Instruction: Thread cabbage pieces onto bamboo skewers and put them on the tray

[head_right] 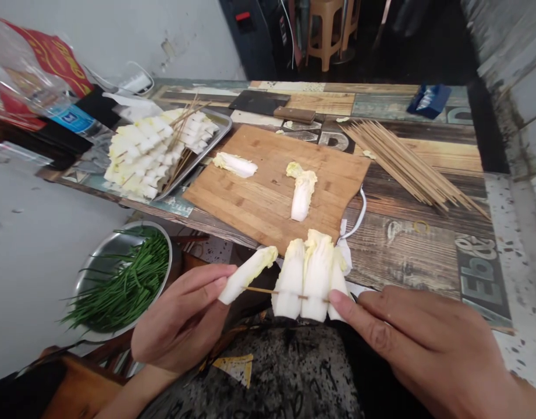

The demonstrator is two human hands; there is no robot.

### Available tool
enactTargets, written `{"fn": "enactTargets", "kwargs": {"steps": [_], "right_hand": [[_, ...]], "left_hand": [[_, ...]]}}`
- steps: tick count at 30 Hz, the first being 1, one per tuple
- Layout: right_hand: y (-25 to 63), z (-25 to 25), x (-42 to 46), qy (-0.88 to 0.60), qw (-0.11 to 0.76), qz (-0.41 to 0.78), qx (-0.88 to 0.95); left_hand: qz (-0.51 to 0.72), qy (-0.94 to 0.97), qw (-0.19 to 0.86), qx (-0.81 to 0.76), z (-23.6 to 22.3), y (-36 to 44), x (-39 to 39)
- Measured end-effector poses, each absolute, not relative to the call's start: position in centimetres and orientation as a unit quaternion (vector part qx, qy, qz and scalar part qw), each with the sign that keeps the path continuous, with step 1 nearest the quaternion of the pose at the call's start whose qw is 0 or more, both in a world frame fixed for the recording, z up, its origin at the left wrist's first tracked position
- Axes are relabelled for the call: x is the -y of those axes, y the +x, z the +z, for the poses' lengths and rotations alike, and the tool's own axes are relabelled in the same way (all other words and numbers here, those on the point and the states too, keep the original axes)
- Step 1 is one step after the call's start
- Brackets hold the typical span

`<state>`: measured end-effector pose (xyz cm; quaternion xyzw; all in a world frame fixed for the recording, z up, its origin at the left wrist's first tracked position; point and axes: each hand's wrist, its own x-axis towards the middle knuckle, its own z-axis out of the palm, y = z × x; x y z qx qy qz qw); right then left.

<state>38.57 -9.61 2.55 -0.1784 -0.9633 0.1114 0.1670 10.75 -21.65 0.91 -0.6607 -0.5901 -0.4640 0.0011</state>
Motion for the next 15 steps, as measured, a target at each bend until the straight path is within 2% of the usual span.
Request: {"fn": "enactTargets", "kwargs": {"steps": [7,15], "right_hand": [[38.92,2.33,9.66,-0.176,0.171,0.103,0.964],[39.40,2.40,9.88,-0.185,0.169,0.102,0.963]], "left_hand": [[-0.456,-0.663,0.007,0.594,1.03,10.99,21.59],[-0.372,-0.707,0.038,0.600,1.50,10.81,21.06]]}}
